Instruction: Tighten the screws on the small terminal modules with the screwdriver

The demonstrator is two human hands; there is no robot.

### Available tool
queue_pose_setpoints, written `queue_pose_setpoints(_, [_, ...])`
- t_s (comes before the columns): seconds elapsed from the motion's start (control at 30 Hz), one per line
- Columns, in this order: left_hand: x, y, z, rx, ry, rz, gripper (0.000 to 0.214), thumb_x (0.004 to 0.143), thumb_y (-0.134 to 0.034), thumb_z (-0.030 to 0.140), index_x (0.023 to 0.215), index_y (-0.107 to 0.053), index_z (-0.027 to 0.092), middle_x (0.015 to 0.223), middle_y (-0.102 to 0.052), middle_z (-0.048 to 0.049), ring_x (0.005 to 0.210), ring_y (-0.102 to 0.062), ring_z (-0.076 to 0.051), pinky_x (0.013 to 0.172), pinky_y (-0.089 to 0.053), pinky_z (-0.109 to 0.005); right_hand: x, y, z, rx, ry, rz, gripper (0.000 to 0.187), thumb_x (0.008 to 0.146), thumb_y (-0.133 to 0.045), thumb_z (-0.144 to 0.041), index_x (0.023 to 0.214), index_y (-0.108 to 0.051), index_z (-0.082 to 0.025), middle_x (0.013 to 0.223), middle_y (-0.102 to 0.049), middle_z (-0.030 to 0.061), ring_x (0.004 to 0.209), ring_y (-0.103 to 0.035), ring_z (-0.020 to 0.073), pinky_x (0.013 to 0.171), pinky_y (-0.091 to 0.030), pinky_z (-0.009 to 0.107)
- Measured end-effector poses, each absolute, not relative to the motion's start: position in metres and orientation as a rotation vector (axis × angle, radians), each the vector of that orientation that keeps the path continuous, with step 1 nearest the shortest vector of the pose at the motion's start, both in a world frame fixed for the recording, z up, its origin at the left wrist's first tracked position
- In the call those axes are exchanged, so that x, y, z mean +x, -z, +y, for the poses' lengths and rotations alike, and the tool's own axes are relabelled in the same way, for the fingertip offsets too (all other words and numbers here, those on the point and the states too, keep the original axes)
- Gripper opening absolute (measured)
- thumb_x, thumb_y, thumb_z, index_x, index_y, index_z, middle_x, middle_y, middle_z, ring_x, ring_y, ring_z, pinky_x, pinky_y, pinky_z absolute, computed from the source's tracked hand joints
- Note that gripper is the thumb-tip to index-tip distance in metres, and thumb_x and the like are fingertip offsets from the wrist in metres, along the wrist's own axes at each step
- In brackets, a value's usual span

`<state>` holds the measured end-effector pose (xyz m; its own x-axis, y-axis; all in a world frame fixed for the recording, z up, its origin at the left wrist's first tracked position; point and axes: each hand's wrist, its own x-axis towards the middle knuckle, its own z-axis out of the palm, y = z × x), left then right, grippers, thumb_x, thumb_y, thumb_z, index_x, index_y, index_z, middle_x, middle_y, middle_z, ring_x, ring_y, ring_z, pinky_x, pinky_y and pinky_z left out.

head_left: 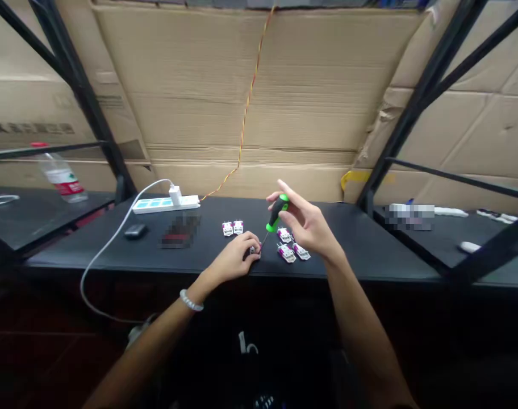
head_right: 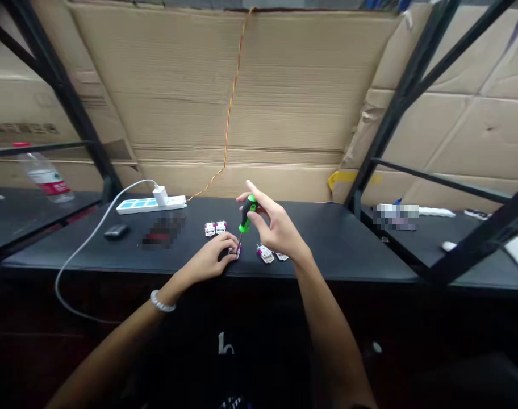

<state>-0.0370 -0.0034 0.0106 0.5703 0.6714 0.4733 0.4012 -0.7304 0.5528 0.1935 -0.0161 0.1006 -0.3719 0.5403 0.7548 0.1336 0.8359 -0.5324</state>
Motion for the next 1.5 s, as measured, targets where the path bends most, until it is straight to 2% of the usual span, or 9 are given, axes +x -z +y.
queue_pose_setpoints(0.17, [-0.037,-0.011,-0.004,2.448,-0.957,0.893,0.008,0.094,-0.063,0.014,0.090,-0.065,0.021,0.112,-0.067,-0.0086,0.109,-0.065,-0.026,0.106,-0.055,-0.044,0.184,-0.112,-0.016,-0.505,-0.446,-2.004,0.057,0.107,-0.056,-0.028,0.164,-0.049,-0.029,0.131,-0.071,0.0092,0.111,-0.070,0.0217,0.097,-0.063,0.039])
queue_pose_setpoints(0.4, [-0.037,-0.013,-0.005,2.457,-0.948,0.889,0.009,0.095,-0.063,0.013,0.092,-0.067,0.021,0.110,-0.067,-0.0081,0.108,-0.065,-0.026,0.106,-0.055,-0.043,0.172,-0.116,-0.014,-0.624,-0.165,-1.935,0.043,0.090,-0.087,-0.046,0.128,-0.078,-0.028,0.097,-0.067,0.0031,0.071,-0.053,0.0150,0.070,-0.055,0.032])
queue_pose_setpoints(0.6, [-0.039,-0.011,-0.002,2.397,-0.965,0.842,0.010,0.097,-0.066,0.015,0.092,-0.073,0.020,0.112,-0.067,-0.0083,0.109,-0.067,-0.025,0.107,-0.054,-0.042,0.171,-0.123,-0.016,-0.536,-0.381,-2.034,0.050,0.103,-0.062,-0.028,0.153,-0.061,-0.029,0.132,-0.070,0.0092,0.116,-0.067,0.0231,0.096,-0.059,0.038])
queue_pose_setpoints(0.77, [-0.042,-0.010,0.002,2.367,-0.975,0.827,0.012,0.092,-0.071,0.013,0.100,-0.077,0.020,0.113,-0.069,-0.0079,0.111,-0.068,-0.025,0.109,-0.053,-0.043,0.168,-0.127,-0.014,-0.645,-0.258,-1.995,0.040,0.093,-0.081,-0.036,0.131,-0.077,-0.025,0.103,-0.069,0.0048,0.082,-0.061,0.0178,0.078,-0.058,0.034])
queue_pose_setpoints(0.93, [-0.044,-0.009,0.003,2.340,-0.951,0.814,0.021,0.088,-0.071,0.008,0.105,-0.076,0.020,0.115,-0.070,-0.0084,0.112,-0.068,-0.026,0.110,-0.053,-0.043,0.164,-0.126,-0.012,-0.576,-0.354,-2.059,0.050,0.101,-0.061,-0.024,0.150,-0.064,-0.028,0.123,-0.070,0.0085,0.107,-0.067,0.0221,0.090,-0.060,0.037])
queue_pose_setpoints(1.13, [-0.044,-0.009,0.003,2.340,-0.964,0.818,0.018,0.089,-0.071,0.010,0.102,-0.077,0.021,0.113,-0.070,-0.0083,0.111,-0.068,-0.026,0.110,-0.054,-0.044,0.162,-0.125,-0.010,-0.691,-0.156,-1.971,0.033,0.093,-0.080,-0.036,0.124,-0.079,-0.025,0.101,-0.067,0.0055,0.081,-0.061,0.0188,0.079,-0.059,0.037])
queue_pose_setpoints(1.3, [-0.043,-0.010,0.003,2.347,-0.951,0.814,0.018,0.089,-0.071,0.010,0.102,-0.077,0.020,0.114,-0.069,-0.0087,0.112,-0.068,-0.026,0.110,-0.054,-0.044,0.163,-0.125,-0.013,-0.552,-0.354,-2.043,0.044,0.105,-0.056,-0.027,0.148,-0.066,-0.028,0.127,-0.069,0.0098,0.110,-0.068,0.0225,0.095,-0.061,0.039])
queue_pose_setpoints(1.43, [-0.043,-0.010,0.002,2.342,-0.961,0.813,0.018,0.088,-0.071,0.008,0.101,-0.077,0.020,0.114,-0.069,-0.0088,0.111,-0.068,-0.026,0.110,-0.054,-0.044,0.162,-0.124,-0.012,-0.642,-0.190,-1.953,0.031,0.094,-0.080,-0.039,0.120,-0.080,-0.024,0.100,-0.068,0.0059,0.084,-0.064,0.0192,0.080,-0.060,0.036])
queue_pose_setpoints(1.5, [-0.043,-0.011,0.002,2.348,-0.972,0.811,0.018,0.088,-0.071,0.008,0.100,-0.077,0.020,0.113,-0.070,-0.0082,0.111,-0.068,-0.025,0.110,-0.054,-0.044,0.163,-0.123,-0.012,-0.657,-0.155,-1.943,0.035,0.092,-0.082,-0.041,0.123,-0.079,-0.024,0.108,-0.066,0.0082,0.090,-0.065,0.0210,0.082,-0.061,0.037])
